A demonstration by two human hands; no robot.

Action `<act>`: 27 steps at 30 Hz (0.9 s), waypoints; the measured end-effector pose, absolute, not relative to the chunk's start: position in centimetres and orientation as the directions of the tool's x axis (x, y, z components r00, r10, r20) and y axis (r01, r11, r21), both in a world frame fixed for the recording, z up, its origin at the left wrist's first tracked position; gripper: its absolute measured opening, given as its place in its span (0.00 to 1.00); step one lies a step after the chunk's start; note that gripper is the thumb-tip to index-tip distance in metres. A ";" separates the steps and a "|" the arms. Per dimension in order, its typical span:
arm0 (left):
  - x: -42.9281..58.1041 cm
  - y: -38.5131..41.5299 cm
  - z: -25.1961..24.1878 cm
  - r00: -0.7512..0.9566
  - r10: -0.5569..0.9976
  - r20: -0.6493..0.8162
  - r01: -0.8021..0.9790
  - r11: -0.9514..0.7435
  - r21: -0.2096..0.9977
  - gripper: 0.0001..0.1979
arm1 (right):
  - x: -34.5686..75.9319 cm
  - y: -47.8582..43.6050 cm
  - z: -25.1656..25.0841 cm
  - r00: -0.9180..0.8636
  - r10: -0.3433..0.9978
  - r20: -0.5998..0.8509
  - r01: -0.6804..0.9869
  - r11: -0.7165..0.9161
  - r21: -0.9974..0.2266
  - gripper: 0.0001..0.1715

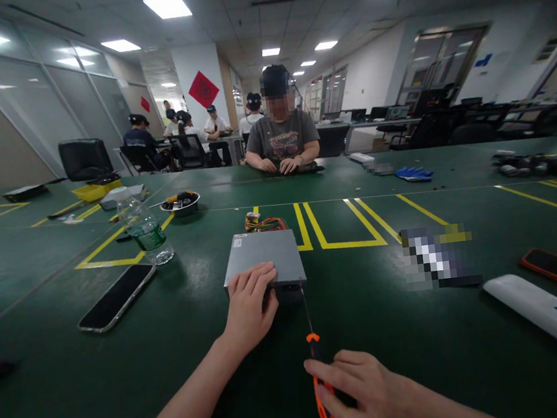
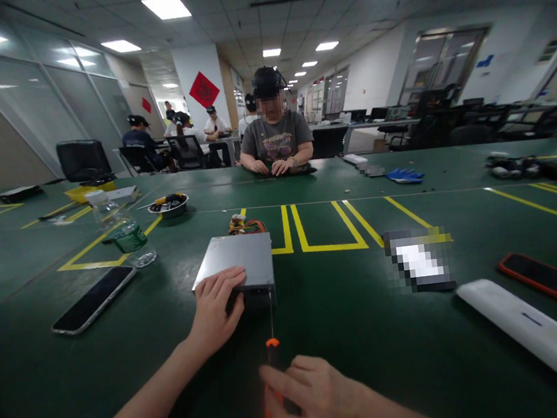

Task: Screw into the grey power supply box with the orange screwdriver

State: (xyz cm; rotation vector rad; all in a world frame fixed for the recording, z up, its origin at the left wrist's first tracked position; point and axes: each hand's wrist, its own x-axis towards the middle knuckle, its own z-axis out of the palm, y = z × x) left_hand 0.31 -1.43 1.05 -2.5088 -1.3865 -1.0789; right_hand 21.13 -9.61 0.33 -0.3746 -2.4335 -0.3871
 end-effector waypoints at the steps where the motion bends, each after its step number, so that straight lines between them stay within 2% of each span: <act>1: 0.3 -1.4 1.0 0.343 0.712 0.612 0.768 -0.588 0.253 0.16 | 21.1 -9.6 0.2 -0.747 0.171 0.643 0.362 0.915 0.179 0.18; 7: 0.4 -1.5 1.1 0.343 0.708 0.618 0.768 -0.590 0.250 0.15 | 21.2 -9.9 0.6 -0.781 0.254 0.570 0.378 0.920 0.107 0.20; 10: 0.4 -1.5 1.0 0.342 0.708 0.618 0.770 -0.588 0.248 0.15 | 21.1 -9.8 0.9 -0.815 0.248 0.524 0.365 0.922 0.131 0.19; 18: 0.4 -1.4 1.1 0.331 0.707 0.624 0.766 -0.588 0.260 0.16 | 20.6 -9.6 -0.9 -0.782 0.188 0.594 0.377 0.902 0.211 0.16; 22: 0.4 -1.5 1.1 0.334 0.713 0.616 0.766 -0.587 0.263 0.15 | 20.5 -9.8 -0.8 -0.757 0.228 0.612 0.398 0.904 0.156 0.16; 27: 0.4 -1.5 1.1 0.334 0.720 0.609 0.765 -0.584 0.271 0.15 | 20.5 -9.7 0.3 -0.790 0.262 0.555 0.381 0.918 0.109 0.18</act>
